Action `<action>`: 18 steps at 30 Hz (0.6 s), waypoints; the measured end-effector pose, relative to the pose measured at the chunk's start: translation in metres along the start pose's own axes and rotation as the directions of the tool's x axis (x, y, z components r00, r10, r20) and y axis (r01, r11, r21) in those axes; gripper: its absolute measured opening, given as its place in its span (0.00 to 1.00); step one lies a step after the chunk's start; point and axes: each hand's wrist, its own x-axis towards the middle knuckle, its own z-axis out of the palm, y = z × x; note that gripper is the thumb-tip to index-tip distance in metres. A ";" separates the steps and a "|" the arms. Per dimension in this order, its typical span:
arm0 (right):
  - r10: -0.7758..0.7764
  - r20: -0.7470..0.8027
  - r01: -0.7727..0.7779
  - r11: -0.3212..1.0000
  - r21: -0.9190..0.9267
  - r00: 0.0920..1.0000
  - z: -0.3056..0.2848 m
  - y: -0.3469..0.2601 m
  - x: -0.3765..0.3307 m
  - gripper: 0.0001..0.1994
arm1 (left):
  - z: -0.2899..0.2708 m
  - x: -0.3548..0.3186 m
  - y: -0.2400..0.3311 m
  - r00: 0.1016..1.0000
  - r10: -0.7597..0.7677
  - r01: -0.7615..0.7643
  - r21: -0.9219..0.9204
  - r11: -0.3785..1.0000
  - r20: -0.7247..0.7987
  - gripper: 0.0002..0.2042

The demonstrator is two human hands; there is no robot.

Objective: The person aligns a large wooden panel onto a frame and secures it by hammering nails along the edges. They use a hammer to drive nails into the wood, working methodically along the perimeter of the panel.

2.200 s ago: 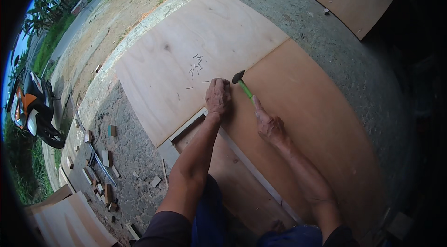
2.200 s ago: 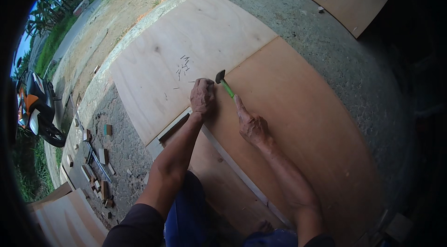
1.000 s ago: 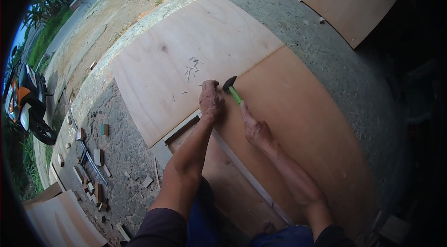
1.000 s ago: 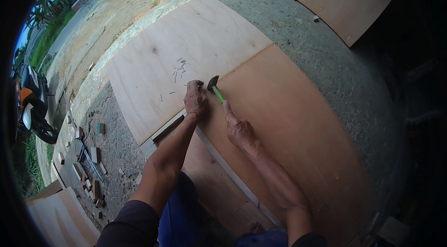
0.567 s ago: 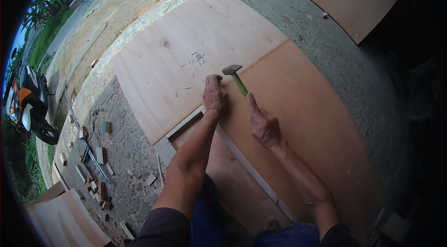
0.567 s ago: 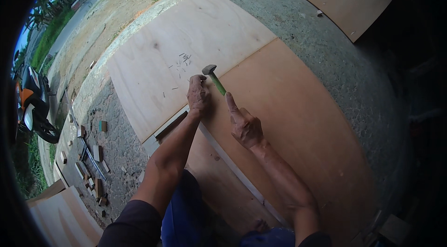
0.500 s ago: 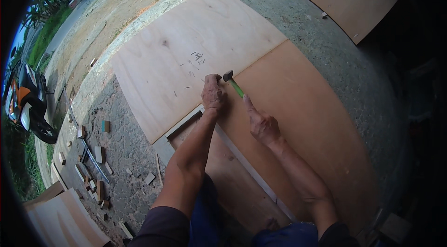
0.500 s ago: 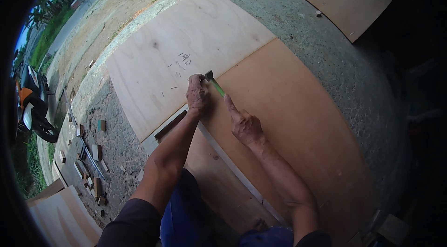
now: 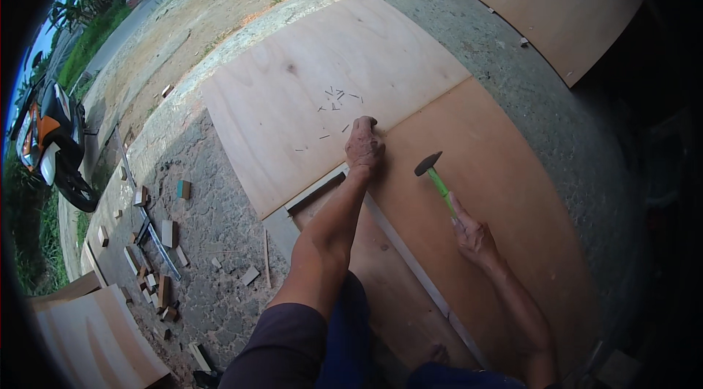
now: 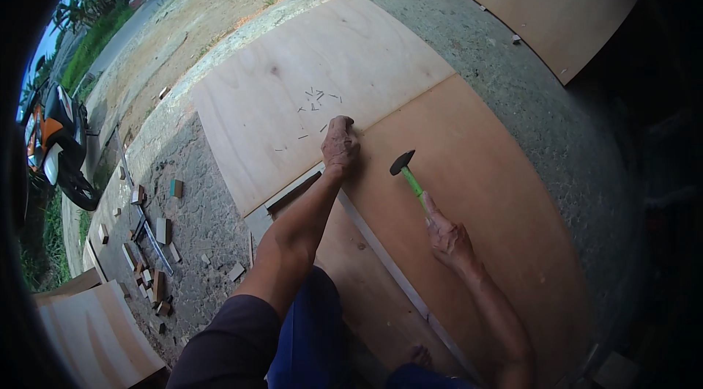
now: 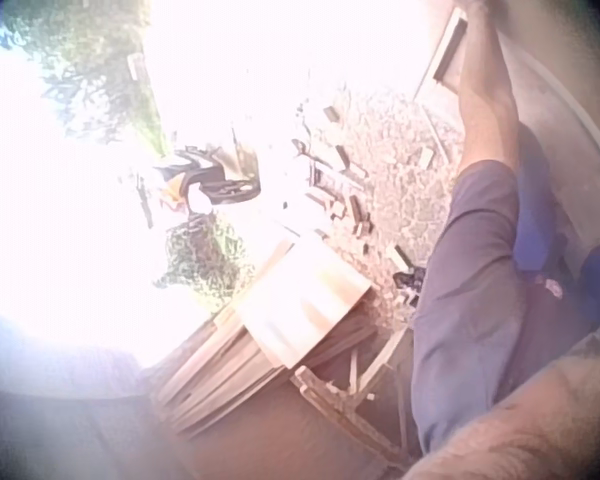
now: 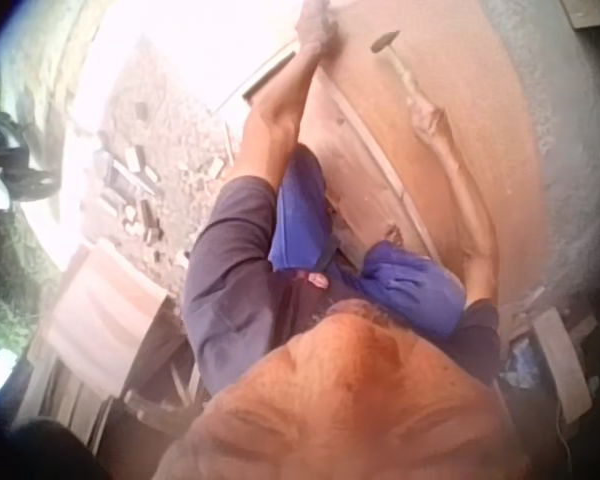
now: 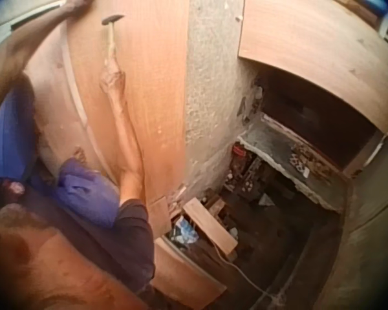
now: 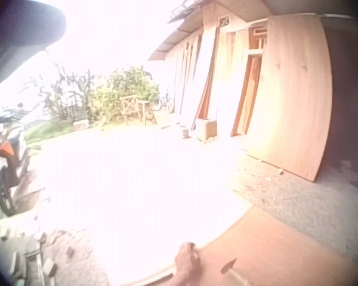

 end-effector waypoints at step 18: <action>0.496 -0.447 -0.458 0.867 0.197 0.745 -0.075 0.063 -0.367 0.27 | -0.074 0.025 -0.056 0.993 -0.029 0.061 0.298 0.953 -0.112 0.15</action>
